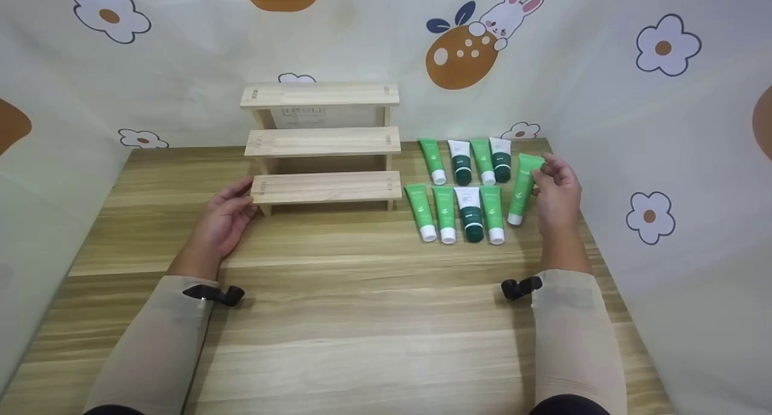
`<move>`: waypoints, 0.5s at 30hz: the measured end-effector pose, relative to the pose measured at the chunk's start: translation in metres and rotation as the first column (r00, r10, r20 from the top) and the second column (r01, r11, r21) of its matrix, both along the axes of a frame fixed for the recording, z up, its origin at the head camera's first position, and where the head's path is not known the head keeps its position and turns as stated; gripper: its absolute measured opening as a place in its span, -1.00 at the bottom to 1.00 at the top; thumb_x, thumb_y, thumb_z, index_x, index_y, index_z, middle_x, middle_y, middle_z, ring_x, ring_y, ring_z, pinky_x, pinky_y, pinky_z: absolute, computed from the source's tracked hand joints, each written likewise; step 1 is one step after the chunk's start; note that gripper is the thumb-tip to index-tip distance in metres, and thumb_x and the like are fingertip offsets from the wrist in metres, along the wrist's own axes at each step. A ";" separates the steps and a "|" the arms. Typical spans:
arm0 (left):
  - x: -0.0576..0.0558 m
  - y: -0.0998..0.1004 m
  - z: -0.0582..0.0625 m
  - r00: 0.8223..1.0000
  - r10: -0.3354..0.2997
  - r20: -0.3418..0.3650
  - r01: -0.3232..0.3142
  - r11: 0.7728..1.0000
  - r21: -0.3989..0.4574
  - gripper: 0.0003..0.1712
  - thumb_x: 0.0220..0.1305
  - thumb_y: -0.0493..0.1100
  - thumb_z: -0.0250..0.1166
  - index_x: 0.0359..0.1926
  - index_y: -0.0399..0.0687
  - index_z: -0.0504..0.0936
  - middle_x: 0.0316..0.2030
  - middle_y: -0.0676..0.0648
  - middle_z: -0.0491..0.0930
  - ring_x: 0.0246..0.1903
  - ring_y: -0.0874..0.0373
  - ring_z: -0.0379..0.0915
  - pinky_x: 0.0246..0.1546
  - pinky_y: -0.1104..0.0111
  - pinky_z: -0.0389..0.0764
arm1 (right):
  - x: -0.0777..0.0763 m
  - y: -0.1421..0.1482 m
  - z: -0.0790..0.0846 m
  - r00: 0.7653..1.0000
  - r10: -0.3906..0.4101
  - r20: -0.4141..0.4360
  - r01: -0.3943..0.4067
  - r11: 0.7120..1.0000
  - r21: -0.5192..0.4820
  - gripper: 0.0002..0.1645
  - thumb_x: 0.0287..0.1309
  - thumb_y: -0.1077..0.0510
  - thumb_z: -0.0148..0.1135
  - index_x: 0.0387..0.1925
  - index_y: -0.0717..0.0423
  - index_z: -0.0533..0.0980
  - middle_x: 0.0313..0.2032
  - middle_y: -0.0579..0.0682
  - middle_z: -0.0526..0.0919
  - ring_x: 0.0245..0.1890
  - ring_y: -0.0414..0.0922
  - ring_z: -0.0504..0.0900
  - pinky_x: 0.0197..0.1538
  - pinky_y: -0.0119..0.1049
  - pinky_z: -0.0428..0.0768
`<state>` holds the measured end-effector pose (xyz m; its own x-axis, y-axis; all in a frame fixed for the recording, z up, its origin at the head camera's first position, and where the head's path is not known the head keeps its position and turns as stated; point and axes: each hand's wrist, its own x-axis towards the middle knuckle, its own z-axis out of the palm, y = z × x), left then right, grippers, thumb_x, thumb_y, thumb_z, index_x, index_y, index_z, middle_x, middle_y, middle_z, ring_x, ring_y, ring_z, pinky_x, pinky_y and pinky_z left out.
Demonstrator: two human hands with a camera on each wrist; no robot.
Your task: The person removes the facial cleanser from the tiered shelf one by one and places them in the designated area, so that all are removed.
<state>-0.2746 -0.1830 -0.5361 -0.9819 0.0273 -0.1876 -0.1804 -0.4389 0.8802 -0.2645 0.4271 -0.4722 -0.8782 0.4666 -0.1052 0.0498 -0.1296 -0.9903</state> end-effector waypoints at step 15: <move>-0.001 0.001 0.000 1.000 -0.001 -0.018 0.001 1.000 0.016 -0.34 0.47 -0.50 0.12 0.54 -0.24 0.35 0.57 -0.08 0.33 -0.01 0.22 0.56 0.04 0.45 0.63 | -0.005 -0.005 -0.011 0.994 0.025 0.107 -0.035 0.995 0.091 -0.45 0.49 0.24 0.26 0.39 -0.23 0.48 0.24 -0.28 0.49 0.29 -0.28 0.41 0.26 -0.44 0.56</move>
